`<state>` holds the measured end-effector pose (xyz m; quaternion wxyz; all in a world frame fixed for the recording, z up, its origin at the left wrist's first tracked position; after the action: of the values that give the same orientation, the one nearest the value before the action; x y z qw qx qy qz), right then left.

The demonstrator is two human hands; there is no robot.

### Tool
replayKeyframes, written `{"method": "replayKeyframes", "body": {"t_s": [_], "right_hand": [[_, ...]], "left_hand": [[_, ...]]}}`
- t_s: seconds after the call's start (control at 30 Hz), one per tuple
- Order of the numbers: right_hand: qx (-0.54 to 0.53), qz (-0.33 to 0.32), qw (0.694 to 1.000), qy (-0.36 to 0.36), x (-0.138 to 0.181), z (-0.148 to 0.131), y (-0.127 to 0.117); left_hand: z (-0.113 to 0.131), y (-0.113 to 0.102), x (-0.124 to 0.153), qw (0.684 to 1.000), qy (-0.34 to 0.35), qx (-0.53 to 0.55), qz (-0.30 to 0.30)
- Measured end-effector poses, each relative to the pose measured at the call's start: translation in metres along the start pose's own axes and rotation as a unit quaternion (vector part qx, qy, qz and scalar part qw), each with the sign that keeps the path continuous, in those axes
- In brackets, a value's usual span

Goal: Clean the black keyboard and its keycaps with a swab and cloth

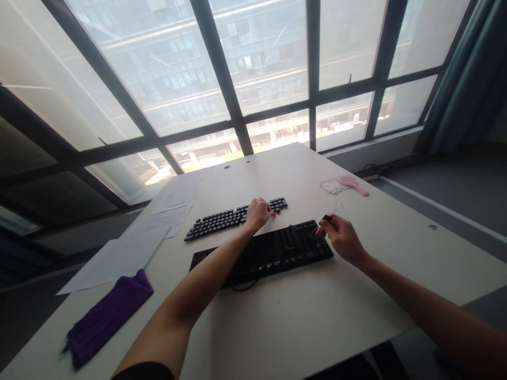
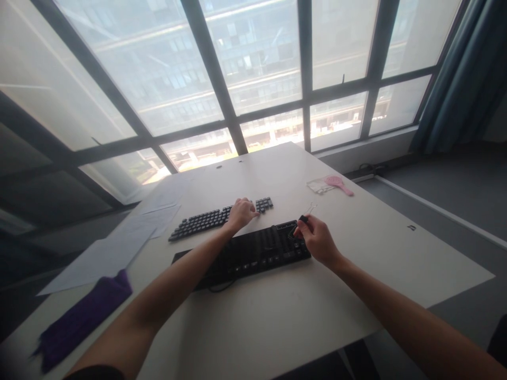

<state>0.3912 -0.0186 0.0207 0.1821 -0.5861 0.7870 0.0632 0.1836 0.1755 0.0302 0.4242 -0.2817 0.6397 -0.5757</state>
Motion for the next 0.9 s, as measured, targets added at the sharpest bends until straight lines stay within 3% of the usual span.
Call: {"method": "replayKeyframes", "body": {"t_s": [0.7,0.9], "right_hand": [[0.006,0.000,1.000,0.003,-0.0006,-0.0006,-0.0005],[0.005,-0.001,1.000,0.001,-0.0009,-0.0024,-0.0013]], "left_hand": [[-0.0002,0.0061,-0.0029,0.999,-0.009,0.004,-0.031],[0.0018,-0.0024,0.0006,0.999,-0.016,0.003,-0.033]]}}
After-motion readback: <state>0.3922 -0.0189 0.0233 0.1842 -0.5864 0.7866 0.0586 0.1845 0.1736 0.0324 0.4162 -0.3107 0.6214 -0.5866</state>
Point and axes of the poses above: each hand's wrist, its own x-axis away from the middle knuckle, its own y-axis out of the palm, z = x × y, the point moved 7 cm from there along -x, towards the middle knuckle, and after that the axes turned 3 degrees about -x, right-handed, at the moved point
